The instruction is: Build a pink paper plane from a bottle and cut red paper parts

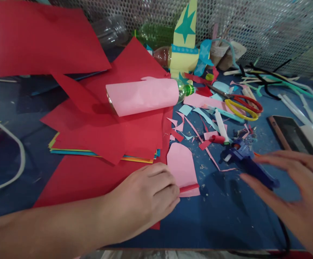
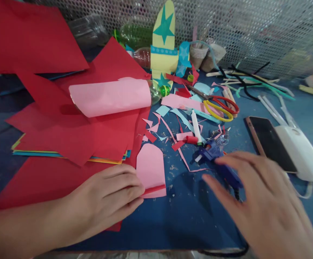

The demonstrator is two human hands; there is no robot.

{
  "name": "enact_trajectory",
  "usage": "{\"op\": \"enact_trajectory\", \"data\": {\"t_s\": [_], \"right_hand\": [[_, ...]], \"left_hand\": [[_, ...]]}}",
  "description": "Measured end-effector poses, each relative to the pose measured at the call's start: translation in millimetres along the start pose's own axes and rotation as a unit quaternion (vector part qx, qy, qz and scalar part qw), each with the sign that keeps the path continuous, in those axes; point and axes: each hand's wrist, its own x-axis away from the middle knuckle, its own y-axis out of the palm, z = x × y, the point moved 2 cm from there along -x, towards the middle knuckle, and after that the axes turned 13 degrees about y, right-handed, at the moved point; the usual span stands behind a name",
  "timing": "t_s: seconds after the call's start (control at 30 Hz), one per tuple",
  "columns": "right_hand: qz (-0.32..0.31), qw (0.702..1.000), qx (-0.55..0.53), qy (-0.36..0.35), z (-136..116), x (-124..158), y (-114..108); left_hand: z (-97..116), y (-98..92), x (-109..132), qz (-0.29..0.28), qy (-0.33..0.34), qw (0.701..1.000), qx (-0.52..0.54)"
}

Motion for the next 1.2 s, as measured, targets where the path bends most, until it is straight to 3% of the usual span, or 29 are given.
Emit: {"op": "enact_trajectory", "data": {"t_s": [0.13,0.33,0.73,1.03,1.2], "right_hand": [[-0.099,0.965,-0.181,-0.162,-44.2,1.5,-5.1],[-0.132,0.946,-0.206,-0.214,-64.9,-8.4,12.9],[-0.134,0.948,-0.207,-0.203,-67.2,-6.1,13.2],[-0.115,0.947,-0.253,-0.158,-68.5,-0.3,15.1],[-0.116,0.94,-0.298,-0.118,-71.1,-1.0,17.7]], "left_hand": [[-0.1,0.1,0.3,0.0,0.003,1.0,0.0],[0.6,2.0,-0.1,0.012,-0.008,1.0,0.0],[0.0,5.4,3.1,0.039,-0.01,0.999,0.015],[-2.9,7.6,5.7,0.045,-0.033,0.993,0.104],[-7.5,5.4,1.3,0.069,-0.097,0.978,0.174]]}}
